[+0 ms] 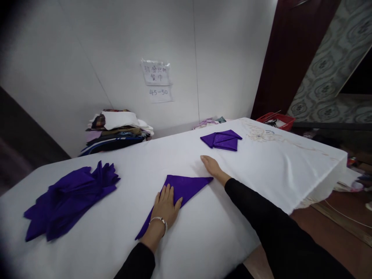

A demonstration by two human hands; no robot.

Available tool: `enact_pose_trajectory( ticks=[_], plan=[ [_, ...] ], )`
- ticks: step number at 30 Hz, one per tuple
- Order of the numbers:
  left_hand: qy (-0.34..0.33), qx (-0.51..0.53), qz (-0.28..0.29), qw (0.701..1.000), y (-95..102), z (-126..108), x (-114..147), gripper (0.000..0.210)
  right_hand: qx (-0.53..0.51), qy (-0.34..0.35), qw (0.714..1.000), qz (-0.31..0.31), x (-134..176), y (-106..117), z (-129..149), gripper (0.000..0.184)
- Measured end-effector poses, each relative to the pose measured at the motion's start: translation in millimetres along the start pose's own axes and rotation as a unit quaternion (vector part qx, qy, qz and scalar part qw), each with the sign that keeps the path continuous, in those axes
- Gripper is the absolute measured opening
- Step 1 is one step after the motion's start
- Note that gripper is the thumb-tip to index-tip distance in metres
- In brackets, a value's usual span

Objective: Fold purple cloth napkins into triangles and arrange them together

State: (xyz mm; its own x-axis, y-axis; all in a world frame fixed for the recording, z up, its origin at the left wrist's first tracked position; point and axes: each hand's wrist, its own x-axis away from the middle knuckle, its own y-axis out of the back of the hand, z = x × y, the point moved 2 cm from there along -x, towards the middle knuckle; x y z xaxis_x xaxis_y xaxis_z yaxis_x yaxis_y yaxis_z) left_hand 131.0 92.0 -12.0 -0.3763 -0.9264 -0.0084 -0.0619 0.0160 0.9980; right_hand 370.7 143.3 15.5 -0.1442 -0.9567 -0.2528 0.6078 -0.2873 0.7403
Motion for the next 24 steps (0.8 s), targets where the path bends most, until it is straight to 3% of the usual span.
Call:
enact_pose_trajectory(
  ticks=[1,3,5,7,10,17,20,24],
  plan=[
    [0.0,-0.001,-0.003,1.0,0.1,0,0,0.066,-0.005,0.02,1.0,0.004,7,-5,12,0.048],
    [0.001,-0.001,-0.007,1.0,0.7,0,0,0.066,-0.008,0.133,0.99,0.054,25,-20,42,0.044],
    [0.0,0.003,-0.007,1.0,1.5,0,1,0.065,0.013,0.234,0.962,0.136,43,-37,70,0.046],
    [-0.004,0.008,-0.007,1.0,1.9,0,2,0.062,0.038,0.282,0.939,0.192,56,-51,87,0.048],
    [-0.003,0.015,-0.01,1.0,1.6,-1,1,0.061,0.069,0.291,0.925,0.233,60,-61,89,0.051],
    [-0.024,0.044,0.009,0.999,0.9,8,9,0.063,0.106,0.272,0.927,0.233,54,-73,75,0.054],
    [-0.001,0.051,0.019,0.999,3.4,33,26,0.061,0.133,0.28,0.92,0.24,55,-76,74,0.057],
    [0.073,0.071,0.006,0.995,6.8,83,60,0.057,0.15,0.283,0.913,0.253,55,-77,70,0.062]
  ],
)
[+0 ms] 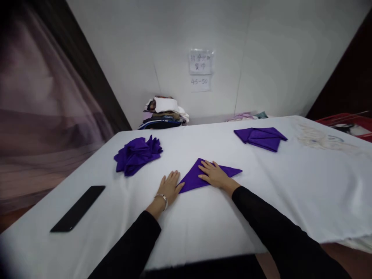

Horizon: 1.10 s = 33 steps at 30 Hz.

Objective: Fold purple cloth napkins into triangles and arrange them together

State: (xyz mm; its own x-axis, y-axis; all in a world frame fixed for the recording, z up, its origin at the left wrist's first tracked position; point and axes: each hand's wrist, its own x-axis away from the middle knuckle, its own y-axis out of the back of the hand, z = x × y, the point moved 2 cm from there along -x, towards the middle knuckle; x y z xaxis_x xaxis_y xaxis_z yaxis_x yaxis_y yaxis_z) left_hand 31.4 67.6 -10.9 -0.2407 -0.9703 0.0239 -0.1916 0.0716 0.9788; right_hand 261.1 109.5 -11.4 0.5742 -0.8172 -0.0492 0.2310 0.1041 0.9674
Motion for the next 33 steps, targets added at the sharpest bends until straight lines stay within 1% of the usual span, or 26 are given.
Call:
enact_pose_trajectory(
  ticks=[3,5,7,9,12,14,16,22,28,33],
  plan=[
    [0.069,0.041,-0.059,0.995,6.5,33,20,0.047,-0.001,0.0,1.0,0.004,1,-1,-2,0.063],
    [0.105,0.091,-0.113,0.984,9.5,45,32,0.034,0.0,0.001,1.0,0.005,1,-2,-3,0.063],
    [0.107,0.147,-0.163,0.97,11.4,45,41,0.024,0.002,0.0,1.0,0.004,1,-3,-3,0.063],
    [0.076,0.188,-0.184,0.962,11.8,37,48,0.017,0.004,-0.001,1.0,0.003,1,-4,-3,0.063],
    [0.036,0.2,-0.158,0.966,10.1,22,54,0.013,0.009,-0.003,1.0,0.002,1,-5,-3,0.062],
    [0.034,0.194,-0.134,0.971,8.6,17,54,0.014,0.01,-0.005,1.0,0.003,1,-5,-3,0.063],
    [0.039,0.191,-0.123,0.973,7.7,15,53,0.012,0.01,-0.006,1.0,0.004,1,-5,-4,0.063],
    [0.028,0.193,-0.137,0.971,7.3,14,51,0.008,0.01,-0.021,1.0,-0.008,4,-5,-8,0.063],
    [0.018,0.188,-0.115,0.975,6.5,7,48,0.002,0.014,-0.012,1.0,-0.024,4,-6,-10,0.061],
    [0.004,0.179,-0.115,0.977,8.6,4,47,0.007,0.018,-0.002,0.997,-0.069,6,-2,-7,0.058]
  ],
)
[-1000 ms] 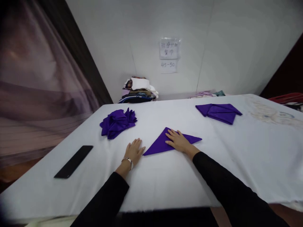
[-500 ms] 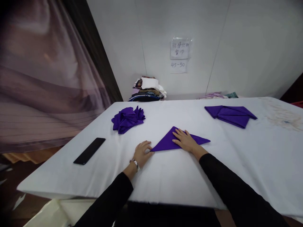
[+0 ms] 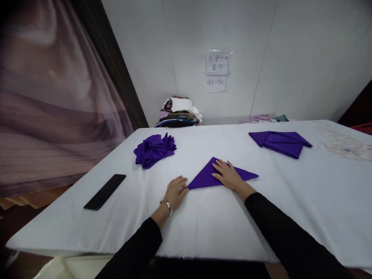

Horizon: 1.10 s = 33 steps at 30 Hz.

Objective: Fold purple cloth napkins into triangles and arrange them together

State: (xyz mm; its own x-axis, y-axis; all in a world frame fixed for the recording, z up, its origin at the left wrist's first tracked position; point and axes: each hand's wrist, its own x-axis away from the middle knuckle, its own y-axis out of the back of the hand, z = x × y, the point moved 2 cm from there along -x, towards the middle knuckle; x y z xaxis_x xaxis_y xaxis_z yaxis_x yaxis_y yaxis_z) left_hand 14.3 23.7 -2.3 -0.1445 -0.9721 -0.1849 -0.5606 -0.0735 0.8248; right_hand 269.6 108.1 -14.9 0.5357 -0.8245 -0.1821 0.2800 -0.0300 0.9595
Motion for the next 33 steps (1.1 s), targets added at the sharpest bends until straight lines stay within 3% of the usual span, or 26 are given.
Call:
enact_pose_trajectory(
  ticks=[5,13,27,30,33],
  plan=[
    [-0.022,-0.02,0.005,1.0,-1.2,0,0,0.014,0.009,0.03,0.999,-0.025,2,10,9,0.055],
    [-0.015,-0.044,0.024,0.999,-4.0,-3,-3,0.017,-0.028,0.013,0.998,0.059,1,7,11,0.06],
    [0.01,-0.139,-0.015,0.99,-3.1,-17,-3,0.017,-0.05,0.0,0.996,0.079,1,8,11,0.064],
    [0.022,-0.14,-0.024,0.99,-1.1,-22,-11,0.015,-0.053,-0.002,0.996,0.077,1,11,13,0.064],
    [-0.017,-0.122,-0.016,0.992,-7.0,-34,-27,0.027,-0.057,-0.002,0.996,0.07,1,14,16,0.063]
  ],
)
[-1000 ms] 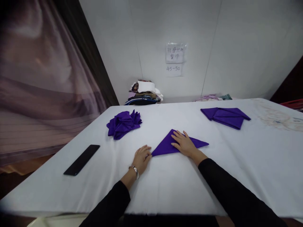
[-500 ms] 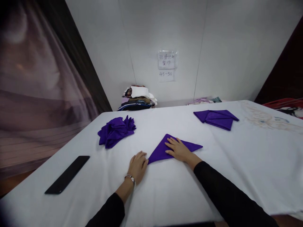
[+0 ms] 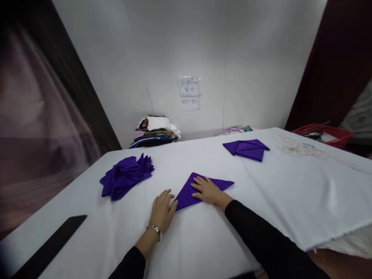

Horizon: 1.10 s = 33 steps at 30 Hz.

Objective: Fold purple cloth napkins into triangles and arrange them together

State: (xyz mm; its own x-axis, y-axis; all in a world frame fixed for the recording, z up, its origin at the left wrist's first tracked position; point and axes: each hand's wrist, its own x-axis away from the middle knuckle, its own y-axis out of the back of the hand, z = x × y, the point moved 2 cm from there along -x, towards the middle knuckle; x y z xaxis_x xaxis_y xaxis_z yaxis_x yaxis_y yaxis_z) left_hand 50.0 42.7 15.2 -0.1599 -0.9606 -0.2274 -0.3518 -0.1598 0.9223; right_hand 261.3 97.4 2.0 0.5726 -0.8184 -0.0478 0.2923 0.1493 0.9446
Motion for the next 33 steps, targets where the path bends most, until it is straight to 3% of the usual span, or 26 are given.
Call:
enact_pose_trajectory(
  ticks=[4,9,17,33],
  plan=[
    [-0.098,-0.015,0.08,0.992,-18.4,-22,-20,0.058,-0.003,0.002,1.0,-0.011,0,2,2,0.06],
    [-0.106,-0.071,0.158,0.979,-38.4,-26,-26,0.077,-0.013,0.007,1.0,-0.014,-1,1,0,0.058],
    [-0.107,-0.085,0.161,0.977,-42.9,-20,-27,0.08,-0.03,0.02,0.999,-0.015,-17,13,7,0.063],
    [-0.103,-0.083,0.177,0.975,-46.7,-17,-30,0.079,-0.021,-0.012,1.0,-0.014,-29,5,-12,0.071]
  ],
)
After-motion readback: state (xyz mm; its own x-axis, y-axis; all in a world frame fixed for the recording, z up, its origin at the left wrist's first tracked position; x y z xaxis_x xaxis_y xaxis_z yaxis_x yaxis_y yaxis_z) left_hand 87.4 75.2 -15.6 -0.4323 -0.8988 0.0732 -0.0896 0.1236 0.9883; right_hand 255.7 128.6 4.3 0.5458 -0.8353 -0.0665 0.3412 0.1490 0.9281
